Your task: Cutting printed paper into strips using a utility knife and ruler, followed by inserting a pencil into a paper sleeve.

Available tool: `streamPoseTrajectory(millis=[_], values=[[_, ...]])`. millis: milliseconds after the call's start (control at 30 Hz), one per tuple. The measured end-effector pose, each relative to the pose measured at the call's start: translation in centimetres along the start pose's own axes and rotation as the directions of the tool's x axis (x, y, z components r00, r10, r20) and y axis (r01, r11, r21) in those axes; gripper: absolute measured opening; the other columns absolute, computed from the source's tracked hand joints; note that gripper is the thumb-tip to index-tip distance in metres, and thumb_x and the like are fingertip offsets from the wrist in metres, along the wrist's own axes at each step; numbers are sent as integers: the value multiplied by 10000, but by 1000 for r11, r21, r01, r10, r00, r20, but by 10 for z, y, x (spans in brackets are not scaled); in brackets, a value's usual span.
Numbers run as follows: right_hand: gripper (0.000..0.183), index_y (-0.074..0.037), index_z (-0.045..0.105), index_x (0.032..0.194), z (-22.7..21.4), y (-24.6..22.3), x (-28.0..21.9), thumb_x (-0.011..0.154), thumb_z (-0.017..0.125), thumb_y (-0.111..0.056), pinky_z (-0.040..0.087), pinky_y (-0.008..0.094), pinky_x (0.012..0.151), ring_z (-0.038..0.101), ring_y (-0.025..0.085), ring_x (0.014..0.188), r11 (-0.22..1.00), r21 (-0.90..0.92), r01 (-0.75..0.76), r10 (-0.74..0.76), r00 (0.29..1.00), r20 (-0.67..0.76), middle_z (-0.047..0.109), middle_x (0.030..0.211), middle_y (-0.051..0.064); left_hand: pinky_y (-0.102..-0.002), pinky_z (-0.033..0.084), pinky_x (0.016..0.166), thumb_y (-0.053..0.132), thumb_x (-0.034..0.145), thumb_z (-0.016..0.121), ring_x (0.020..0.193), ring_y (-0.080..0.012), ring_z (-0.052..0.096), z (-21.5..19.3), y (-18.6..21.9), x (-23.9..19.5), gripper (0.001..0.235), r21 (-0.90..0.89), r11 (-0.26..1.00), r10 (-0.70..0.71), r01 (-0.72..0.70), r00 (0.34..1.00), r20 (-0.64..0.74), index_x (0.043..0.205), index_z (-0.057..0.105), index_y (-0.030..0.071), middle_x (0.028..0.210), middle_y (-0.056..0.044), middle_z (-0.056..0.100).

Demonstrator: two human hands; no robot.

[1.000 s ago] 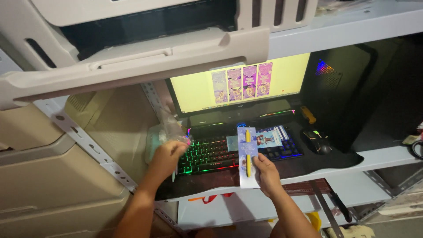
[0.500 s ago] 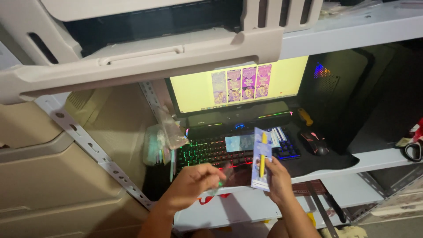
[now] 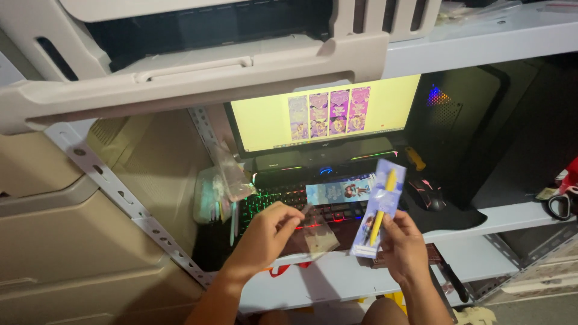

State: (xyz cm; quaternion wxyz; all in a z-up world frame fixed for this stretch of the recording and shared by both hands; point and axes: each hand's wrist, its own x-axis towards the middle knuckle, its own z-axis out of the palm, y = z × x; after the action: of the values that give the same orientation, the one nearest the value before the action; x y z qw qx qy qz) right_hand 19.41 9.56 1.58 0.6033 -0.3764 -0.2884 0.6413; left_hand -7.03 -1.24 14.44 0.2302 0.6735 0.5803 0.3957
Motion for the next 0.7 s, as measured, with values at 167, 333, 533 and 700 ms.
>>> streamPoseTrajectory(millis=[167, 333, 533, 700], values=[[124, -69, 594, 1104, 0, -5, -9, 992, 645, -86, 488, 284, 614, 514, 123, 669, 987, 121, 104, -114, 990, 82, 649, 934, 105, -274, 472, 674, 192, 1000, 587, 697, -126, 595, -2, -5, 10, 217, -71, 994, -87, 86, 996, -13, 1089, 756, 89, 901, -27, 709], [281, -61, 587, 1270, 18, -26, -31, 991, 608, -87, 544, 278, 622, 633, 198, 845, 963, 142, 230, -250, 957, 147, 667, 1140, 138, -298, 650, 762, 148, 973, 599, 817, -217, 771, 4, -14, 18, 202, -345, 918, -189, 197, 980, 55, 1038, 724, 3, 914, -153, 766], [287, -45, 584, 1273, 29, -34, -32, 995, 629, -102, 595, 305, 620, 657, 190, 739, 900, 192, 392, -431, 870, 239, 691, 1107, 142, -301, 628, 630, 45, 928, 636, 735, -213, 720, 18, 5, 13, 188, -467, 872, -138, 146, 989, 51, 1102, 672, -17, 839, -148, 752], [342, -35, 572, 1321, 37, -39, -40, 986, 623, -85, 622, 313, 618, 695, 221, 785, 888, 132, 440, -457, 876, 156, 702, 1154, 163, -305, 628, 577, 36, 916, 629, 662, -175, 635, 20, 38, 3, 328, -430, 885, -159, 178, 984, 81, 1244, 647, 45, 784, -59, 610]])
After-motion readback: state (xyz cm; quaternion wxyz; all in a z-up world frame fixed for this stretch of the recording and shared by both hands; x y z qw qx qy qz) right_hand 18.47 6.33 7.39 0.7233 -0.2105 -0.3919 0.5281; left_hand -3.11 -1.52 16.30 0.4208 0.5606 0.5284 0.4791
